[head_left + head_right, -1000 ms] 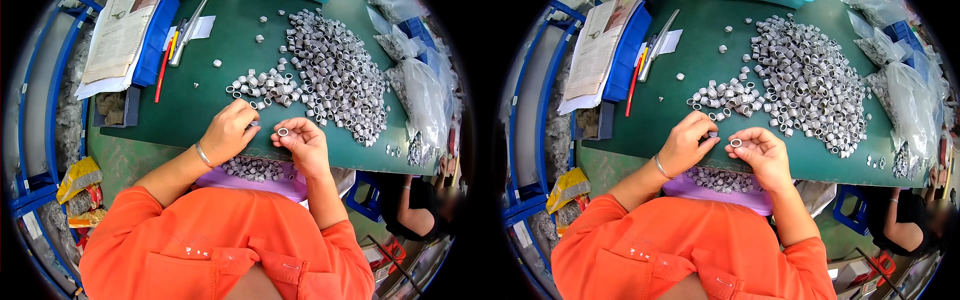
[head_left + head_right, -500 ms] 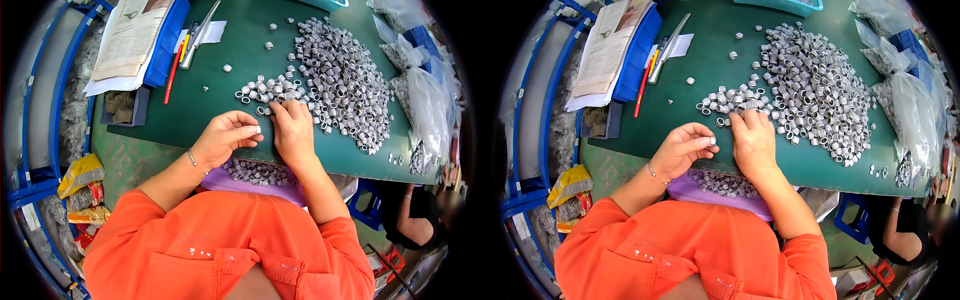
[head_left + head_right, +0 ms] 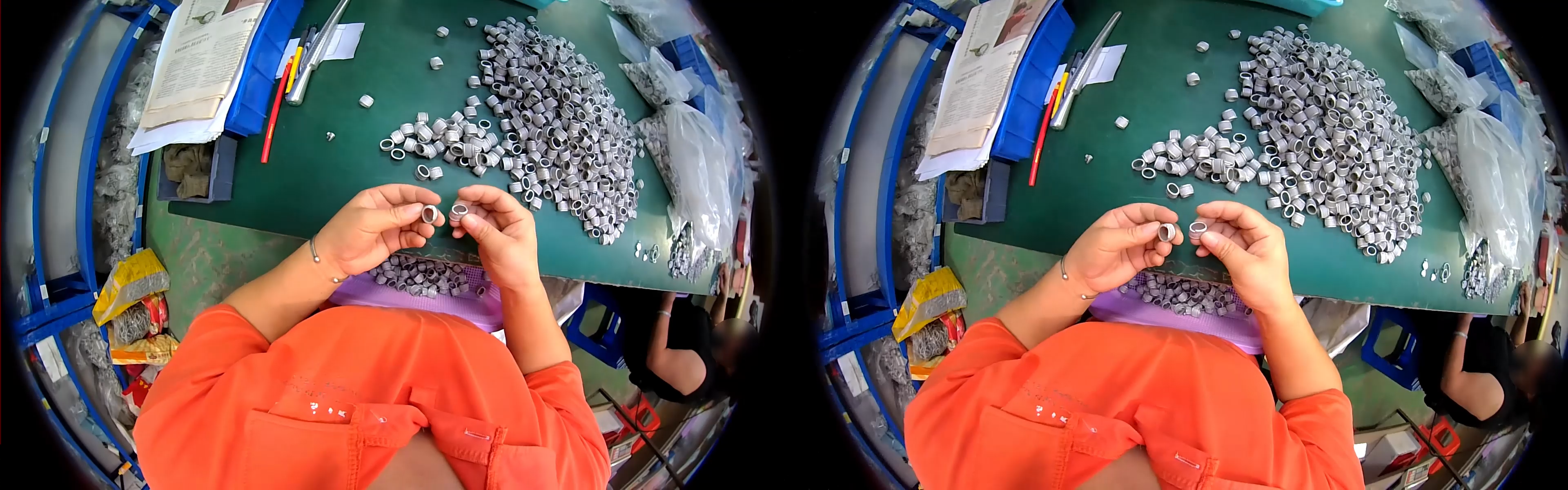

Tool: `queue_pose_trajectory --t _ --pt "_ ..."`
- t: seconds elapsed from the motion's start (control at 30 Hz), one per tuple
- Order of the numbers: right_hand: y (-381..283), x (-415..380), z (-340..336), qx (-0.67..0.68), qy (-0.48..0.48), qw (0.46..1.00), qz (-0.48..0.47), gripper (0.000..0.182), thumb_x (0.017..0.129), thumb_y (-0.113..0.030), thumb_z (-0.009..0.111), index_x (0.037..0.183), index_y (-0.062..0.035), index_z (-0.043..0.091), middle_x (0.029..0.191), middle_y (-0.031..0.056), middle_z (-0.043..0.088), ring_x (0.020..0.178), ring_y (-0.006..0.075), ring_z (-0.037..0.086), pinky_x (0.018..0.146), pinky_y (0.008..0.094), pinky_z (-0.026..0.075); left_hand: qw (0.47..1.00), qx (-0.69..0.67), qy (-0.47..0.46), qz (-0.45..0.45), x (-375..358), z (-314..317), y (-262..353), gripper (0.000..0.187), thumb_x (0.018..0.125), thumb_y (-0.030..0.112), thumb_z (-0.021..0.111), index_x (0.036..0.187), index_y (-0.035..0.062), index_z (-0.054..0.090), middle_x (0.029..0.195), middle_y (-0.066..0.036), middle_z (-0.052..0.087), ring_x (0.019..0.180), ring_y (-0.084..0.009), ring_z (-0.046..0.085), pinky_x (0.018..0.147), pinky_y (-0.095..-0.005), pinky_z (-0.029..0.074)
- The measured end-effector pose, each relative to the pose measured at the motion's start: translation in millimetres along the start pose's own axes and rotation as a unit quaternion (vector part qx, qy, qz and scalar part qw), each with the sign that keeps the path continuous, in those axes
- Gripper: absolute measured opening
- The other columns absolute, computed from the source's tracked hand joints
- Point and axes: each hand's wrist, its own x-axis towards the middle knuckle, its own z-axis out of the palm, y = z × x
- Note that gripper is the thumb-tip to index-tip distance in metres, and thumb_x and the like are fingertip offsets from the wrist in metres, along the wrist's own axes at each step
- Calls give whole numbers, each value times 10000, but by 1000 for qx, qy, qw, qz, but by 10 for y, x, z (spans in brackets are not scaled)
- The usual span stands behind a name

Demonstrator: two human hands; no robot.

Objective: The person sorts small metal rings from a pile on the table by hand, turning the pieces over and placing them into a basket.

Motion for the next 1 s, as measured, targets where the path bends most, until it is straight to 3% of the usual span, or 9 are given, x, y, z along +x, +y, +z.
queue_pose_trajectory --t 0.37,0.5,0.6,0.67,0.7,0.8,0.83,0.9,1.0 --pt "-10 -44 31 2 -10 998 -62 199 807 113 592 988 37 558 1011 114 570 878 149 607 776 257 507 1000 7 14 -2 -11 78 1 193 891 37 552 1074 -25 564 961 -117 643 803 -137 648 700 -241 547" --pt "-48 -75 9 -69 -79 986 -126 198 789 131 590 957 28 566 1019 122 572 890 159 593 776 271 494 991 119 52 -2 -61 124 8 133 858 -5 567 983 -33 601 915 -119 642 744 -158 656 657 -255 553" --pt "-250 -67 -47 -241 -246 935 -88 202 712 148 567 858 17 617 893 90 602 840 187 597 744 283 489 936 350 -33 -4 -154 159 110 111 781 -86 560 838 -50 648 878 -107 642 713 -165 655 624 -253 536" --pt "-243 -42 6 -250 -238 935 -80 225 700 141 536 856 8 630 842 98 601 810 213 599 713 291 488 870 485 -89 16 -177 183 148 139 771 -78 556 856 -33 656 883 -99 645 726 -145 646 623 -232 517" --pt "-204 8 21 -342 -179 913 -134 222 715 133 533 871 8 630 841 108 594 793 233 596 698 297 486 772 609 -99 154 -124 136 138 154 760 -68 568 866 -13 665 864 -93 633 721 -127 617 607 -230 491" --pt "-39 209 100 -476 -82 850 -212 215 756 71 570 954 3 619 867 133 567 789 290 582 673 332 482 653 681 122 309 67 193 128 246 748 -39 628 987 18 631 920 -63 554 649 -135 550 587 -267 466" --pt "13 278 172 -532 -34 813 -233 222 761 37 596 980 0 607 887 133 561 803 302 574 683 347 481 611 692 144 356 179 152 121 285 731 -43 652 1006 23 610 942 -67 531 630 -146 554 590 -265 470" --pt "114 368 164 -609 9 744 -273 255 766 -46 645 1009 -3 582 936 140 550 845 324 556 714 383 475 596 710 131 352 261 52 127 282 722 -56 652 990 21 612 933 -73 530 637 -152 562 592 -264 470" --pt "96 334 95 -603 -14 743 -289 249 735 17 657 971 -8 584 936 128 555 836 283 564 705 339 478 605 724 109 313 221 40 111 245 730 -81 643 958 2 611 932 -73 537 691 -132 588 611 -257 483"
